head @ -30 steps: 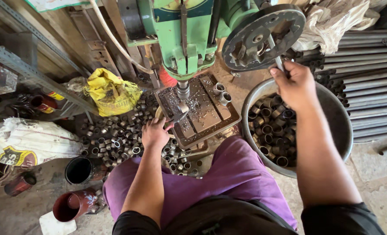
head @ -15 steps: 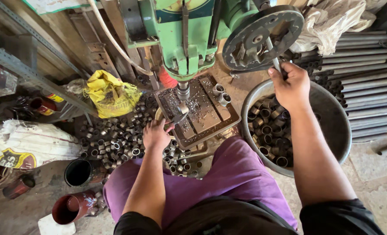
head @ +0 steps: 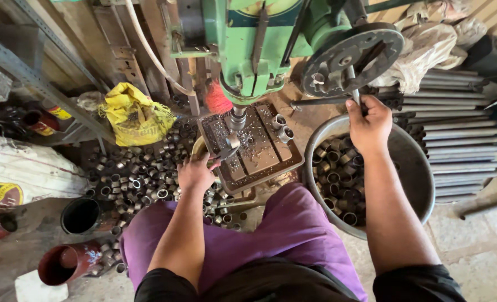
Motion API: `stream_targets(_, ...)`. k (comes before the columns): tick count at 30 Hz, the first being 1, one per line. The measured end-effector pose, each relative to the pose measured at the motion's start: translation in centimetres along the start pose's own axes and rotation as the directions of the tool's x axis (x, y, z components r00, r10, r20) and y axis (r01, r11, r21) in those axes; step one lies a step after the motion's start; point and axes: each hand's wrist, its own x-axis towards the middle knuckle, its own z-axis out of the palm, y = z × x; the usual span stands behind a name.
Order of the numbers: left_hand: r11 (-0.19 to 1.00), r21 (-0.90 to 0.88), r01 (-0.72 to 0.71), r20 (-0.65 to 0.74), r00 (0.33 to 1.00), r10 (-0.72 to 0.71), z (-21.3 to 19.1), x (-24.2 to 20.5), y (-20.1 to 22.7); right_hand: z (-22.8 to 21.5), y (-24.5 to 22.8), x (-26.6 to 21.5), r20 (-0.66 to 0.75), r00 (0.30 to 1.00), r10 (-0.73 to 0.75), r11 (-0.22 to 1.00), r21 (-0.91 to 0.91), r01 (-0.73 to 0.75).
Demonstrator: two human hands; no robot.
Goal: The person operates a green drill press to drill holes into small cylindrical metal parts. They pick up a part from a large metal basin, place it under the drill bit, and use the handwheel to lower the drill. After drilling, they remove the part and place it into a tray on the machine table.
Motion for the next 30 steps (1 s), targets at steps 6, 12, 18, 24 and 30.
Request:
stream_targets(6, 0.998, -0.064, 0.026, 0.108, 0.994, -0.019, -0.1, 0.3, 0.1, 0.6, 1.4, 0.1, -0.034, 0.995, -0.095, 0.995, -0.009, 0.095)
stream_targets(12, 0.999, -0.043, 0.026, 0.072, 0.997, -0.023, -0.5, 0.2, 0.3, 0.9, 2.5, 0.1, -0.067, 0.987, -0.143, 0.989, -0.037, 0.141)
stream_targets(18, 0.997, -0.077, 0.024, 0.091, 0.996, -0.017, -0.1, 0.2, 0.1, 1.4, 3.0, 0.1, -0.086, 0.976, -0.202, 0.979, -0.026, 0.201)
stream_targets(24, 0.999, -0.043, 0.012, 0.084, 0.996, -0.008, -0.1, 0.1, 0.2, 1.1, 3.5, 0.5, 0.032, 0.999, 0.015, 0.991, 0.133, -0.019)
stream_targets(30, 1.0, 0.007, 0.003, 0.071, 0.997, -0.003, 1.2, 0.4, -0.2, 0.4, 4.7, 1.4, 0.226, 0.974, 0.012, 0.912, 0.397, -0.103)
